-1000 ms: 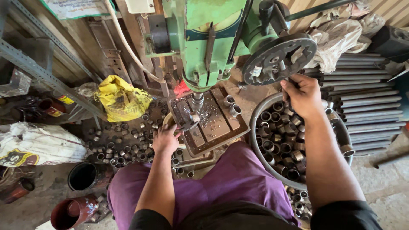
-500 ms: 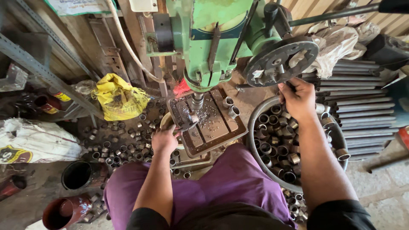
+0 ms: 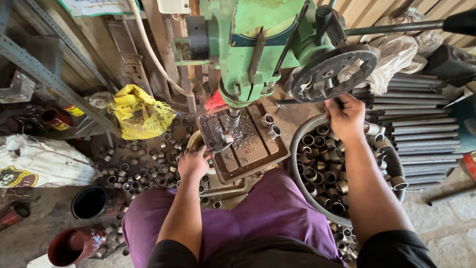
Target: The person operates a green drill press to drill holes into small cylindrical metal parts. They pick parts from a large metal bowl, position them under the drill bit, and use the handwheel to lower the drill. After drilling, the parts are placed into a tray on the machine table.
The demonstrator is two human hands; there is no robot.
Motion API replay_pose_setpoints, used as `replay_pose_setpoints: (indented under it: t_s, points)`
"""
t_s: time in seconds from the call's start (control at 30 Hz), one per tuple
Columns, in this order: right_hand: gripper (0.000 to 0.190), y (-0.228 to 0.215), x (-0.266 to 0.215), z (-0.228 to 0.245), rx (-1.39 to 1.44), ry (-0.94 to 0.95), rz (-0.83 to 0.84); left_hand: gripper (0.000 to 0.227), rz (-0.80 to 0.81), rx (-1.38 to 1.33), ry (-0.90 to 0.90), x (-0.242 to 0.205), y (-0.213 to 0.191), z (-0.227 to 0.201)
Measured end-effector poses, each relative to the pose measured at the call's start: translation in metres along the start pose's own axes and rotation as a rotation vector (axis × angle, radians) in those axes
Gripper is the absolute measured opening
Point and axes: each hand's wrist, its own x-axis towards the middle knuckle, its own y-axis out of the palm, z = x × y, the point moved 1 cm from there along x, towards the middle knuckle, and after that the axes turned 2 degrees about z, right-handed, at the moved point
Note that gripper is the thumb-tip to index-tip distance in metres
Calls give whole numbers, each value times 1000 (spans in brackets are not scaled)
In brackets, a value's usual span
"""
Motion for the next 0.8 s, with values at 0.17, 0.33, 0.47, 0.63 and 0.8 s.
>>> replay_pose_setpoints:
  t_s: [0.17, 0.33, 0.47, 0.63, 0.8]
  points:
    - [7, 0, 1, -4, -17, -13, -8, 39, 0, 1, -17, 0, 2, 0]
    - [7, 0, 2, -11, 35, -11, 6, 42, 101, 20, -39, 3, 8, 3]
    - [9, 0, 2, -13, 56, -17, 5, 43, 54, 49, -22, 3, 5, 0]
    - [10, -2, 5, -20, 107, 28, 20, 38, 19, 26, -13, 0, 0, -2]
    - [11, -5, 10, -58, 162, 82, 31, 25, 38, -94, -9, 1, -12, 5]
